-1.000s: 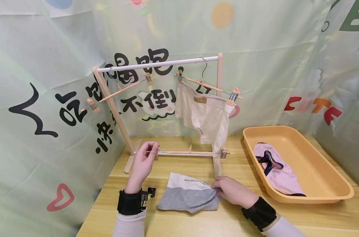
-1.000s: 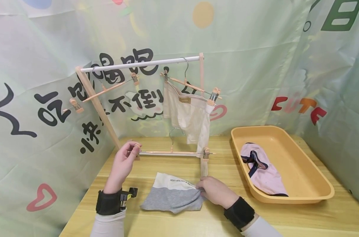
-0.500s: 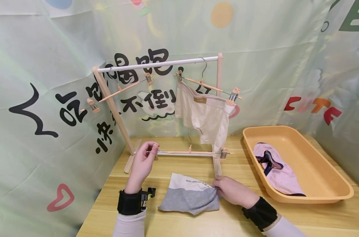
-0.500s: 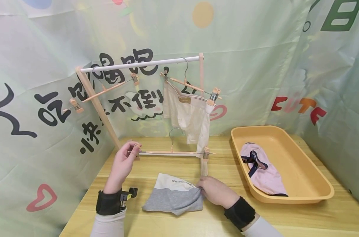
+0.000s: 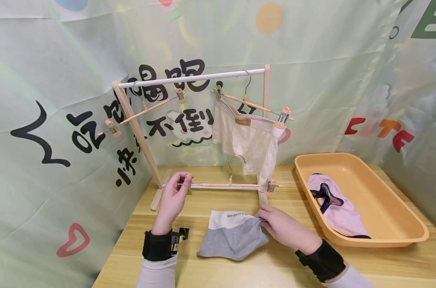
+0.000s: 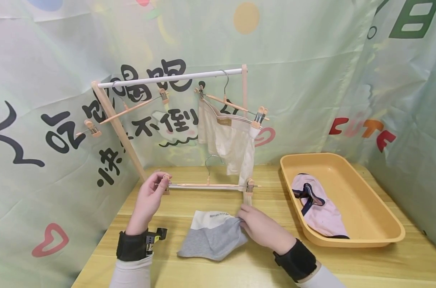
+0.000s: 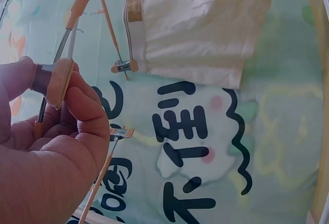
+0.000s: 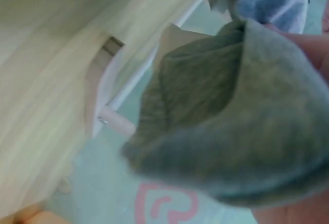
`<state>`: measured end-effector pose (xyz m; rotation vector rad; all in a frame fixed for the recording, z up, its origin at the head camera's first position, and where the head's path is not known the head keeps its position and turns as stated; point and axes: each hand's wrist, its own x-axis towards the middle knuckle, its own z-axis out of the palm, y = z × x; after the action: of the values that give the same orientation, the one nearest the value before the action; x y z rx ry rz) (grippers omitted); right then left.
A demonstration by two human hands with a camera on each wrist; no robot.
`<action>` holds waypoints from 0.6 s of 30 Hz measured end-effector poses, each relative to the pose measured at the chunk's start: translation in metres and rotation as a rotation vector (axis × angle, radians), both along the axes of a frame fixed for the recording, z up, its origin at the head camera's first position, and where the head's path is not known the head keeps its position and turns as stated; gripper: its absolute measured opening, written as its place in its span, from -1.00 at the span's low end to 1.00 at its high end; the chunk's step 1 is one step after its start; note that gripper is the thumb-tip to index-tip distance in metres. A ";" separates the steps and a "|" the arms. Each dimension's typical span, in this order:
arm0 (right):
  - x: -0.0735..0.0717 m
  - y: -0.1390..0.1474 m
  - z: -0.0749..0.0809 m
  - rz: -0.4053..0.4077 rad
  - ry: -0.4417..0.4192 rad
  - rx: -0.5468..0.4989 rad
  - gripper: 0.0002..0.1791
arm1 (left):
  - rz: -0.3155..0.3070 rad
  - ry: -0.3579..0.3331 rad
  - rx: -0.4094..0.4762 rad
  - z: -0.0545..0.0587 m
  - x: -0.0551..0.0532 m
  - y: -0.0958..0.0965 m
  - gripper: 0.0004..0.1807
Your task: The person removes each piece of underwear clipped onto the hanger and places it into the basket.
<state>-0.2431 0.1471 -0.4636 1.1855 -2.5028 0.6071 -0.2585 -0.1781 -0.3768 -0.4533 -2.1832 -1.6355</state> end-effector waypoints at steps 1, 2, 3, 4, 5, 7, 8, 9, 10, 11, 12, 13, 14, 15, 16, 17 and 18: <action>0.001 0.000 0.003 0.003 0.006 -0.012 -0.85 | 0.001 -0.001 0.002 0.000 0.000 0.000 -0.70; 0.002 -0.001 0.005 0.009 0.009 -0.028 -0.84 | 0.003 -0.001 0.003 0.000 0.000 0.000 -0.71; 0.003 -0.001 0.008 0.014 0.013 -0.041 -0.83 | 0.004 -0.001 0.004 0.000 0.000 0.000 -0.71; 0.004 -0.001 0.011 0.020 0.014 -0.053 -0.82 | 0.004 -0.002 0.006 0.000 0.000 0.000 -0.71; 0.005 -0.002 0.014 0.027 0.012 -0.067 -0.81 | 0.004 -0.002 0.006 0.000 0.000 0.000 -0.72; 0.008 -0.003 0.020 0.039 0.006 -0.100 -0.80 | 0.008 0.000 0.004 0.000 0.000 0.000 -0.72; 0.009 -0.003 0.023 0.043 0.005 -0.114 -0.79 | 0.008 0.001 0.003 0.000 0.000 0.000 -0.72; 0.010 -0.003 0.025 0.047 0.003 -0.129 -0.79 | 0.008 0.001 0.003 0.000 0.000 0.000 -0.72; 0.011 -0.002 0.028 0.050 0.000 -0.140 -0.79 | 0.008 0.004 0.000 0.000 0.000 0.000 -0.72; 0.013 -0.002 0.030 0.048 -0.001 -0.152 -0.79 | 0.009 0.006 -0.001 0.000 0.000 0.000 -0.72; 0.014 -0.002 0.032 0.048 0.000 -0.160 -0.79 | 0.009 0.008 0.001 0.000 0.000 0.000 -0.71; 0.015 -0.001 0.035 0.047 0.002 -0.167 -0.80 | 0.005 0.009 0.004 0.000 0.000 0.000 -0.71; 0.017 -0.001 0.037 0.046 0.006 -0.173 -0.80 | 0.004 0.009 0.006 0.000 0.000 0.000 -0.71; 0.018 0.000 0.039 0.047 0.004 -0.184 -0.80 | 0.004 0.008 0.007 0.000 0.000 0.000 -0.71; 0.019 0.001 0.042 0.046 0.005 -0.193 -0.80 | 0.004 0.008 0.009 0.000 0.000 0.000 -0.71; 0.021 0.001 0.044 0.045 0.008 -0.204 -0.79 | 0.005 0.004 0.013 0.000 0.000 0.000 -0.71; 0.022 0.002 0.046 0.049 0.011 -0.217 -0.78 | 0.006 0.000 0.013 0.000 0.000 0.000 -0.70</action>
<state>-0.2211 0.1488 -0.4180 1.1665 -2.3338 0.8582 -0.2586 -0.1785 -0.3765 -0.4433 -2.1711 -1.6454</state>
